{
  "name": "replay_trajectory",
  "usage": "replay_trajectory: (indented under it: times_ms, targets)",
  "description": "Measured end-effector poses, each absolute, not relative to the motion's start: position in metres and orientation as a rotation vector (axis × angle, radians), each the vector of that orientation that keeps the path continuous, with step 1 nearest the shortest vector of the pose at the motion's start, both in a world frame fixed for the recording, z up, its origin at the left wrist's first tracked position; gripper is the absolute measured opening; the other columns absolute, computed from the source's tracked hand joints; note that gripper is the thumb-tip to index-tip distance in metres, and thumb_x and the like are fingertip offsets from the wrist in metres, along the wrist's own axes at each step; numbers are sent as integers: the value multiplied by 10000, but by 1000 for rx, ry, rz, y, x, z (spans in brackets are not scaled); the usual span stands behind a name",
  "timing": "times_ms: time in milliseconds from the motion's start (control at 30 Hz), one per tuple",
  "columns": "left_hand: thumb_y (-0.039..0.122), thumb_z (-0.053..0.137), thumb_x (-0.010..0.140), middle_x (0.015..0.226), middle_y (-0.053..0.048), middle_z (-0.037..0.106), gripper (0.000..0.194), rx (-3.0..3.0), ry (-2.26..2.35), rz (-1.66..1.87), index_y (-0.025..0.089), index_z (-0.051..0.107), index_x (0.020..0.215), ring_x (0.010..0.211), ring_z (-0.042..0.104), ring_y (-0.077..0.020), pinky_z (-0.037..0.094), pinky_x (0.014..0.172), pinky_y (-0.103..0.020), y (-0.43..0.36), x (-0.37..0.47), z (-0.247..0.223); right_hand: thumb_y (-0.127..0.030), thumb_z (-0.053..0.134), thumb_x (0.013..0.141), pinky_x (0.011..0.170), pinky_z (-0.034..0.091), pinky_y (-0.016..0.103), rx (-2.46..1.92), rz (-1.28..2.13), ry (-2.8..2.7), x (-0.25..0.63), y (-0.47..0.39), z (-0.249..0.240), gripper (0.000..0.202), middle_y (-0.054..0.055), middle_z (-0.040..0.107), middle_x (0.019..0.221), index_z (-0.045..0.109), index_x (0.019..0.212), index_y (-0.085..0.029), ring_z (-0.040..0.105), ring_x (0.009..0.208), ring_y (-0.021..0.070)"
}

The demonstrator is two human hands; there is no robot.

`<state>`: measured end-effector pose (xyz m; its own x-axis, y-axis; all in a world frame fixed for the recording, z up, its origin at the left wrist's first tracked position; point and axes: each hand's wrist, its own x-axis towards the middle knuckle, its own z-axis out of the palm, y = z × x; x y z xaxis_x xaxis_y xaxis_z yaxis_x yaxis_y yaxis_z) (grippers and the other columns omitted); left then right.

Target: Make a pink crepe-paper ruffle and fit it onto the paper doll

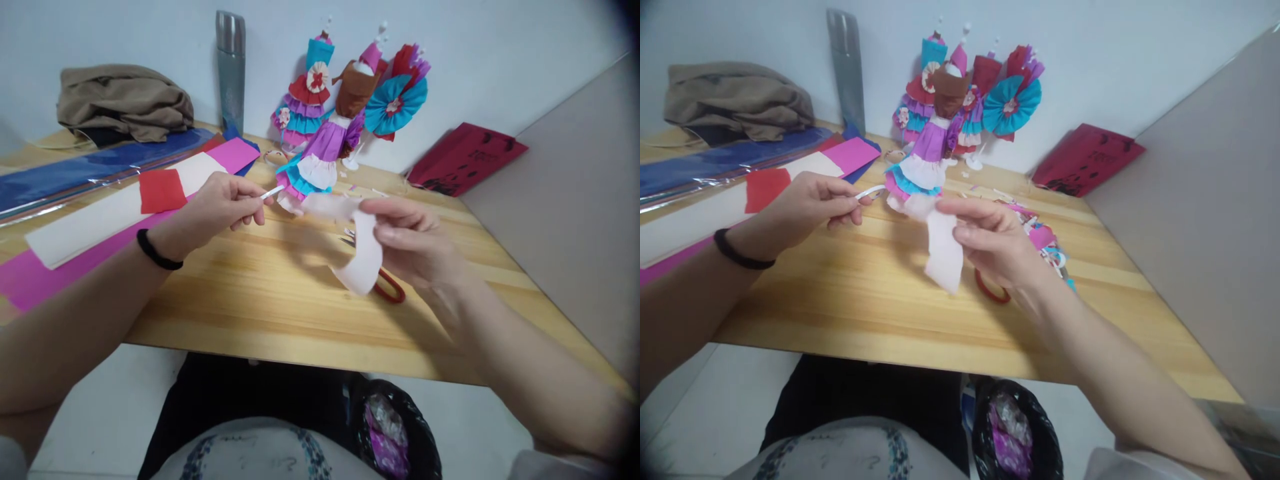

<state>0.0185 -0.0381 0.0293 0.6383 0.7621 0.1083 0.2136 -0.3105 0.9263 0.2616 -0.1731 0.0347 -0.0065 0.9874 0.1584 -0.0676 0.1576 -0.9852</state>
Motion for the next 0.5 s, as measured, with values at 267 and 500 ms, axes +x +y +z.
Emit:
replay_trajectory:
  times_ms: [267, 500]
  targets:
    - [156, 594, 816, 607, -22, 632, 146, 1802, 821, 647, 116, 672, 699, 455, 426, -48, 317, 421, -169, -38, 21, 28, -179, 736, 706, 806, 616, 306, -1098, 1065, -939, 262, -201, 9, 381, -30, 725, 1130, 735, 1053, -336, 706, 986, 177]
    - [168, 587, 820, 536, -6, 557, 208, 1818, 765, 557, 117, 638, 625, 452, 426, -50, 303, 427, -174, -36, 21, 21, -264, 711, 726, 897, 610, 350, -1049, 949, -929, 262, -206, 28, 309, -41, 706, 1188, 735, 1020, -355, 691, 1024, 187]
